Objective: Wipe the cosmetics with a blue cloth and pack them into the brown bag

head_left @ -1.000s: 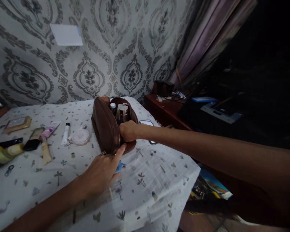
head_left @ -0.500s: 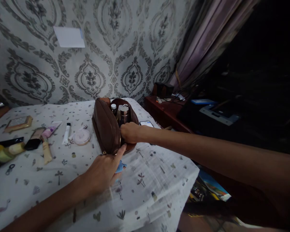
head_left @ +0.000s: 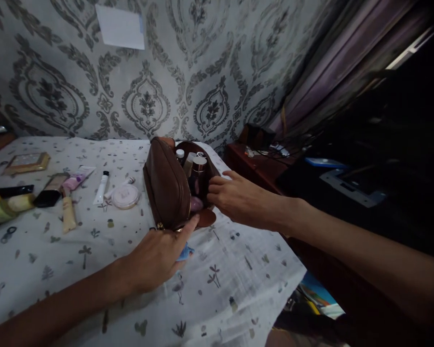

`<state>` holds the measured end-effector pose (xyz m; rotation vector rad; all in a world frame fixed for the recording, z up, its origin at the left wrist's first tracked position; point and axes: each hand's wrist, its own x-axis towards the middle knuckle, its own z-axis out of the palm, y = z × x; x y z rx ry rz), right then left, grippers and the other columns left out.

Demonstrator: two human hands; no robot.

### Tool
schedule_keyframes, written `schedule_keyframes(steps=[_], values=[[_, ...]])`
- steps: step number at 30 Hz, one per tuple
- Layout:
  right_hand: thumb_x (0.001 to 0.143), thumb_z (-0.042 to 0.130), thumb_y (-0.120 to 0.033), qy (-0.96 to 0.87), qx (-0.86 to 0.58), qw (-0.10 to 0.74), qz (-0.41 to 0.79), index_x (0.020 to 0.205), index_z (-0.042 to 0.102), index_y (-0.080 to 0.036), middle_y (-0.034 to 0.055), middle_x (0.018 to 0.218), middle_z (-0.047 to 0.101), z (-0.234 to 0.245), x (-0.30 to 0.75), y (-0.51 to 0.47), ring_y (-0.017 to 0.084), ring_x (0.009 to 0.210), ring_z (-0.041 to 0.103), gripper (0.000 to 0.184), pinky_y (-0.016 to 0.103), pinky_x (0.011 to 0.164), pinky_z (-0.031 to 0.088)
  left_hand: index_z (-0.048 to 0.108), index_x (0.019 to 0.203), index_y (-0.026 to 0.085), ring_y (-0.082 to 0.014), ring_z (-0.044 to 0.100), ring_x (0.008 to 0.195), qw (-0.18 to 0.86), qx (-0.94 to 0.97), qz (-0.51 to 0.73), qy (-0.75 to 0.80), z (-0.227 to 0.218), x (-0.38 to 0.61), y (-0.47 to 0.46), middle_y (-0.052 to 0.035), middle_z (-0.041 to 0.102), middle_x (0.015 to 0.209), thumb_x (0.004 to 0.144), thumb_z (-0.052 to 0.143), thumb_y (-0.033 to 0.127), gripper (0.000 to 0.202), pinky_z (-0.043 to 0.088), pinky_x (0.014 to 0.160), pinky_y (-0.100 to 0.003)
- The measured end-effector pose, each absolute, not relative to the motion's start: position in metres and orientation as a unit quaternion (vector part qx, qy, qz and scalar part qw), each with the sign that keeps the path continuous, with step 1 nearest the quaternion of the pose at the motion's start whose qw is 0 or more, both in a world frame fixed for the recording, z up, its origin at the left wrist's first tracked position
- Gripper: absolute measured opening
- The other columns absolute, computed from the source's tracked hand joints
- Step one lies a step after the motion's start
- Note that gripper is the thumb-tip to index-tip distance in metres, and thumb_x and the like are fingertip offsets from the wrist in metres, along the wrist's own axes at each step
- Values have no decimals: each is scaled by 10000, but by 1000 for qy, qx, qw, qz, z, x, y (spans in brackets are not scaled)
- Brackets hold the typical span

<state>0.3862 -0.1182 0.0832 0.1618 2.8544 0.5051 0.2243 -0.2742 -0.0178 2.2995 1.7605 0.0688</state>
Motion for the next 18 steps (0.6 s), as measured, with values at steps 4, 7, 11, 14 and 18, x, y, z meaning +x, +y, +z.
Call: schedule_keyframes(steps=[4, 7, 11, 14, 18], values=[[936, 505, -121, 980, 46, 120, 151, 907, 654, -143, 104, 975, 673, 79, 384, -112, 235, 1016, 544, 153, 335, 775, 393, -49, 1566, 182, -256, 683, 896, 130, 792, 24, 596, -18, 225, -274, -105, 708, 1018, 984, 464, 321, 788, 509, 730, -346], [935, 504, -118, 982, 45, 116, 141, 880, 656, -142, 106, 972, 673, 79, 382, -110, 235, 1027, 544, 163, 321, 768, 428, -64, 1563, 180, -261, 682, 913, 140, 793, 24, 592, -17, 225, -273, -113, 702, 1045, 979, 475, 308, 805, 516, 742, -358], [926, 507, -109, 979, 61, 136, 139, 861, 657, -136, 119, 975, 667, 83, 379, -114, 243, 1028, 554, 165, 329, 774, 460, -23, 1566, 153, -246, 677, 879, 142, 791, 24, 595, -16, 225, -273, -109, 705, 996, 976, 483, 307, 793, 514, 744, -352], [920, 499, -89, 982, 85, 119, 119, 887, 657, -128, 118, 986, 662, 85, 380, -117, 225, 995, 571, 166, 329, 799, 475, 6, 1567, 138, -229, 669, 807, 142, 788, 43, 597, -15, 225, -274, -86, 706, 914, 977, 478, 314, 776, 508, 702, -331], [918, 488, -77, 989, 90, 62, 98, 902, 658, -120, 118, 997, 660, 84, 386, -120, 211, 987, 581, 176, 322, 833, 483, 9, 1566, 111, -229, 667, 787, 128, 790, 44, 598, -13, 226, -277, -86, 705, 888, 972, 484, 329, 791, 507, 697, -331]])
